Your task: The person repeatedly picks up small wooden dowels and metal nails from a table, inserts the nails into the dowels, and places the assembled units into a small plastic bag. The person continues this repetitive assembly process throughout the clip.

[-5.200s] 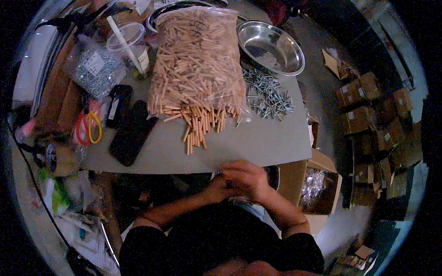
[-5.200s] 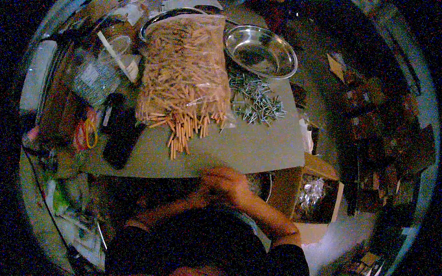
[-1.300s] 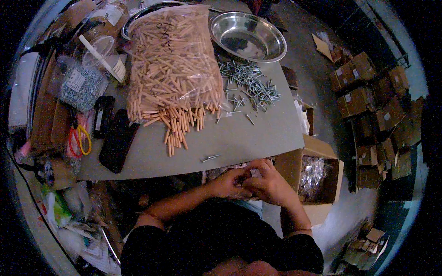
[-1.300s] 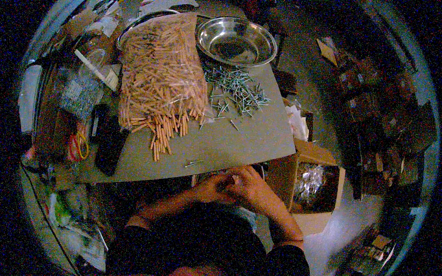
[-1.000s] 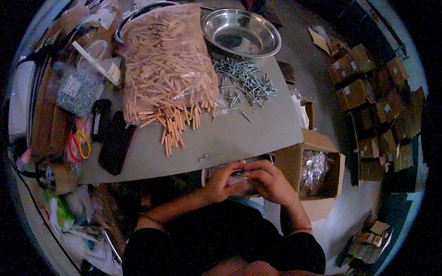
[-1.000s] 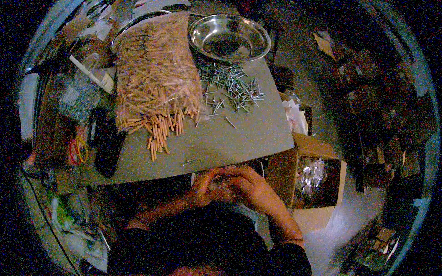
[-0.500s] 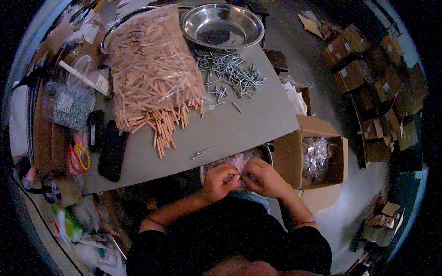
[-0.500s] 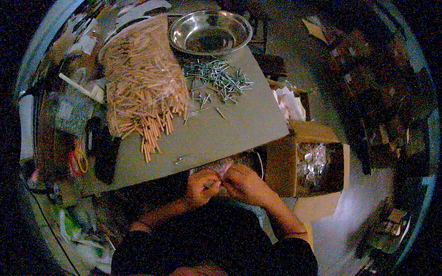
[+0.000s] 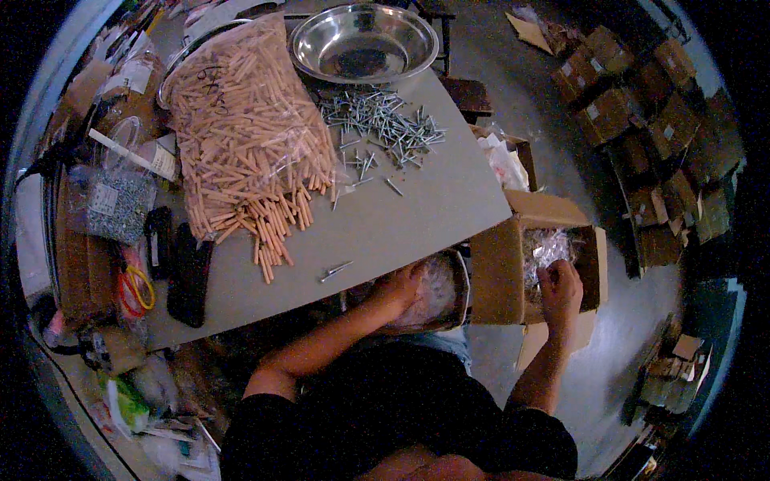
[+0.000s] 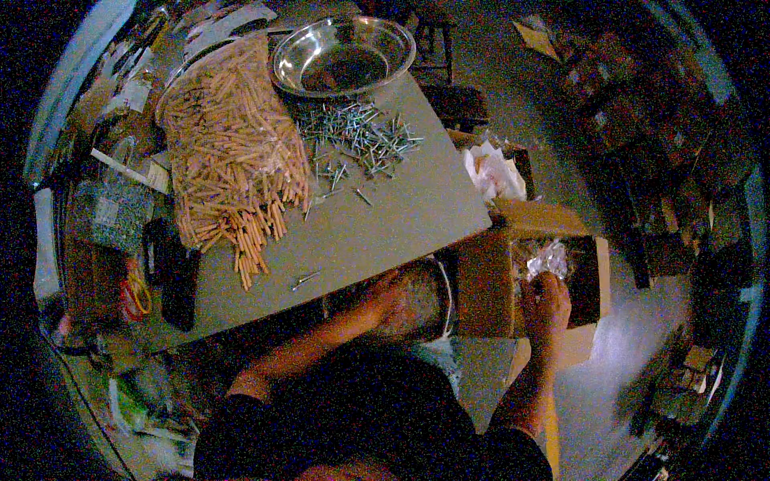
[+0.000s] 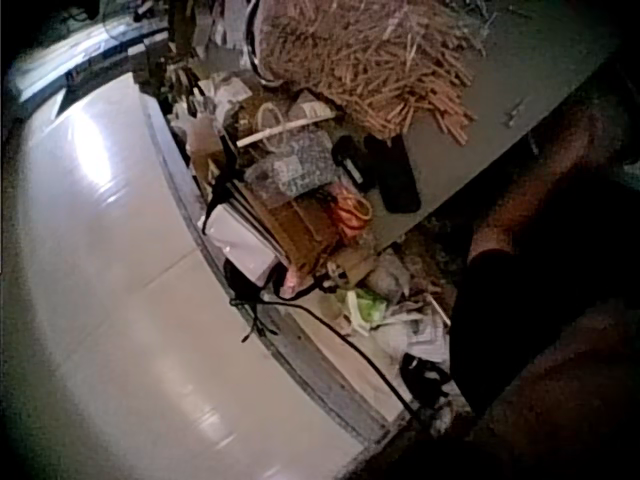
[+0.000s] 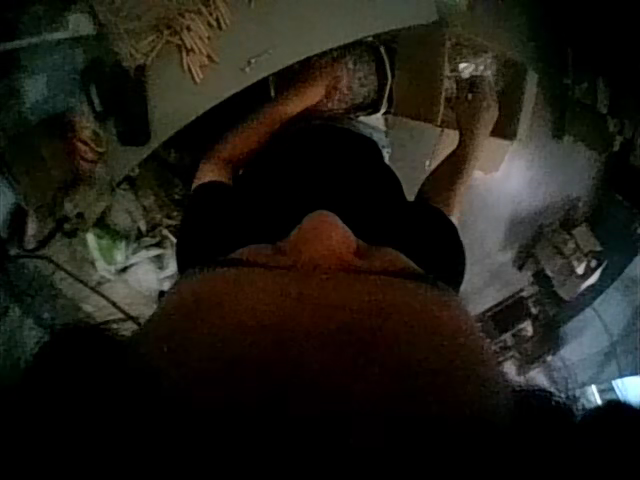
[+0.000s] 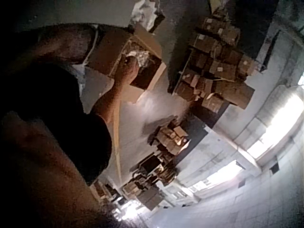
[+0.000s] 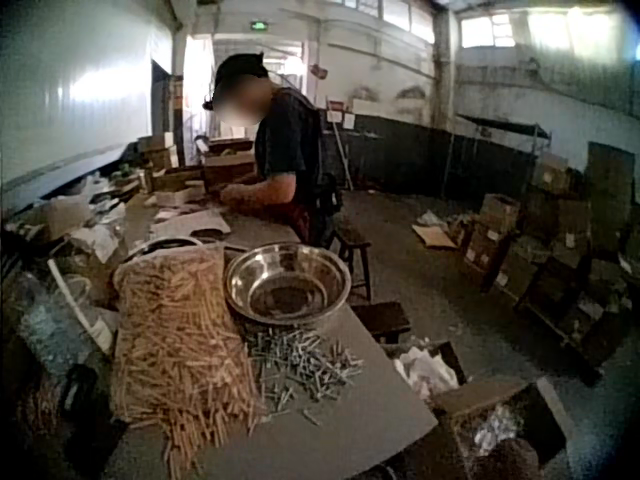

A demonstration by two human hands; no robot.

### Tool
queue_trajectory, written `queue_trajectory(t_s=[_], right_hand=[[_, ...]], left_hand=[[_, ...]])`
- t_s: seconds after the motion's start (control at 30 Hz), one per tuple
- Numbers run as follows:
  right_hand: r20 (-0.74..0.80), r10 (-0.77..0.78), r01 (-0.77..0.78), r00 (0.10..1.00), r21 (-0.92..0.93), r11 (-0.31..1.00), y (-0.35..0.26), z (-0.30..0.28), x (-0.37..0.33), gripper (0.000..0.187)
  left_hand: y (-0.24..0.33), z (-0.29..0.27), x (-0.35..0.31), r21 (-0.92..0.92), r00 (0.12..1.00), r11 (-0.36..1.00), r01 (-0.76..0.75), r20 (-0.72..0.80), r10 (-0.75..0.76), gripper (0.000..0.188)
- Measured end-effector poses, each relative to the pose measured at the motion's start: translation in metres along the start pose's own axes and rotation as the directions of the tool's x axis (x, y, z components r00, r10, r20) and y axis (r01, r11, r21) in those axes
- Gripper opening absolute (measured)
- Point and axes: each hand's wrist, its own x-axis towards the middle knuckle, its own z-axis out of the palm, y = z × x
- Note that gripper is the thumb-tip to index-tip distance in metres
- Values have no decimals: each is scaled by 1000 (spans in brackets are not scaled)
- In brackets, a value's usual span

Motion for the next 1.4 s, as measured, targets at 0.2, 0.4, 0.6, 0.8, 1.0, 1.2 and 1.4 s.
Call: queue_trajectory(t_s=[0.2, 0.4, 0.6, 0.8, 1.0, 1.2, 1.4], right_hand=[[164, -107, 87, 981, 127, 988, -38, 24, 2, 18], [141, -453, 377, 880, 373, 848, -126, 44, 21, 17], [85, -693, 558, 716, 527, 641, -192, 61, 33, 20], [13, -864, 705, 504, 572, 419, -244, 83, 28, 27], [244, -539, 328, 806, 574, 751, -229, 94, 39, 21], [-130, -645, 647, 753, 325, 690, -242, 93, 59, 16], [7, -658, 581, 753, 463, 670, -307, 101, 53, 36]], left_hand=[[11, -9, 2, -10, 982, 999, 38, 186, -35, 41], [25, -26, -7, 198, 990, 971, -131, -33, 140, 41], [41, -22, 6, -175, 977, 964, -200, -105, 184, 37], [22, 5, 12, -548, 998, 837, -9, 48, 42, 34], [6, 10, 5, -636, 981, 749, 186, 157, -110, 31], [-11, 10, -16, -563, 994, 826, -33, -107, -34, 26], [-8, -17, -32, -327, 997, 943, -58, -66, 39, 24]])
